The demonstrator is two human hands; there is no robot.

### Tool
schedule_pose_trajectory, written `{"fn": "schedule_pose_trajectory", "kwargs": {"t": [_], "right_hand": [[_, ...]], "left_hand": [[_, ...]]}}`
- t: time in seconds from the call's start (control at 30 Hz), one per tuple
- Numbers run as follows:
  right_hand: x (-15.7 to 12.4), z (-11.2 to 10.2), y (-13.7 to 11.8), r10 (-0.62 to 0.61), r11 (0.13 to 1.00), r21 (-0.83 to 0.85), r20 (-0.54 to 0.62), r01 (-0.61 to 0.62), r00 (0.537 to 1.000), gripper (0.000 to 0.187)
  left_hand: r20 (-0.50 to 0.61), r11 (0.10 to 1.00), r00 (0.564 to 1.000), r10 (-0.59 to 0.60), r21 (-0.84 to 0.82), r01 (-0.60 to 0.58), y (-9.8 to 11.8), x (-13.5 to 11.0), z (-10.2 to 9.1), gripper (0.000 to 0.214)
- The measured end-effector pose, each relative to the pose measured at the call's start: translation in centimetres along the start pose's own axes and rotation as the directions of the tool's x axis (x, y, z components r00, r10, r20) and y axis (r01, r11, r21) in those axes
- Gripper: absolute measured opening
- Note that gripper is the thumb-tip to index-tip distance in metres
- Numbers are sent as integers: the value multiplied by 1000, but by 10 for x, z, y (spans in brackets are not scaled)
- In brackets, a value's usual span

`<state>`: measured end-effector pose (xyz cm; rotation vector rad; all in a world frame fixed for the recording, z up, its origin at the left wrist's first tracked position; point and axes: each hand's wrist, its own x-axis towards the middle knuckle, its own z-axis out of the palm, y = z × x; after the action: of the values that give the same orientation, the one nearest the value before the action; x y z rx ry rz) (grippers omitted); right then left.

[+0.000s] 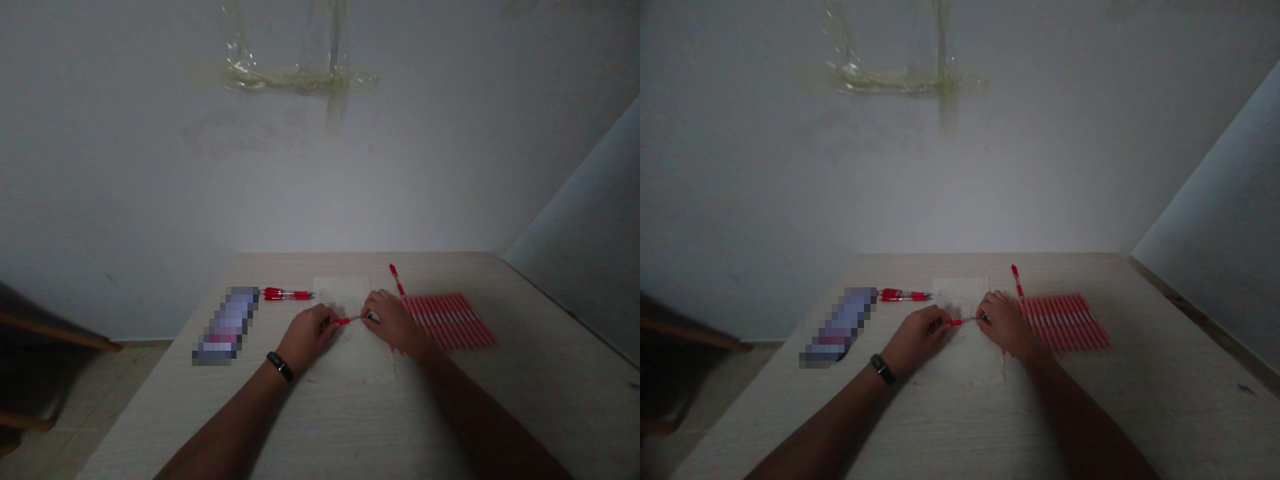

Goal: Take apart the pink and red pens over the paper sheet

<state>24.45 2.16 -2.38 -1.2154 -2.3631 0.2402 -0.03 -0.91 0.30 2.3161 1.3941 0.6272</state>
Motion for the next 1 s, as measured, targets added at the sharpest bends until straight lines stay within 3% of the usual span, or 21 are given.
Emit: {"fn": "schedule_pose_trajectory", "kwargs": {"t": [1.0], "right_hand": [[1,6,6,8,999,-32,-30,-9,1000,12]], "left_hand": [[16,1000,1000,17,-6,-17,2,0,2,18]]}}
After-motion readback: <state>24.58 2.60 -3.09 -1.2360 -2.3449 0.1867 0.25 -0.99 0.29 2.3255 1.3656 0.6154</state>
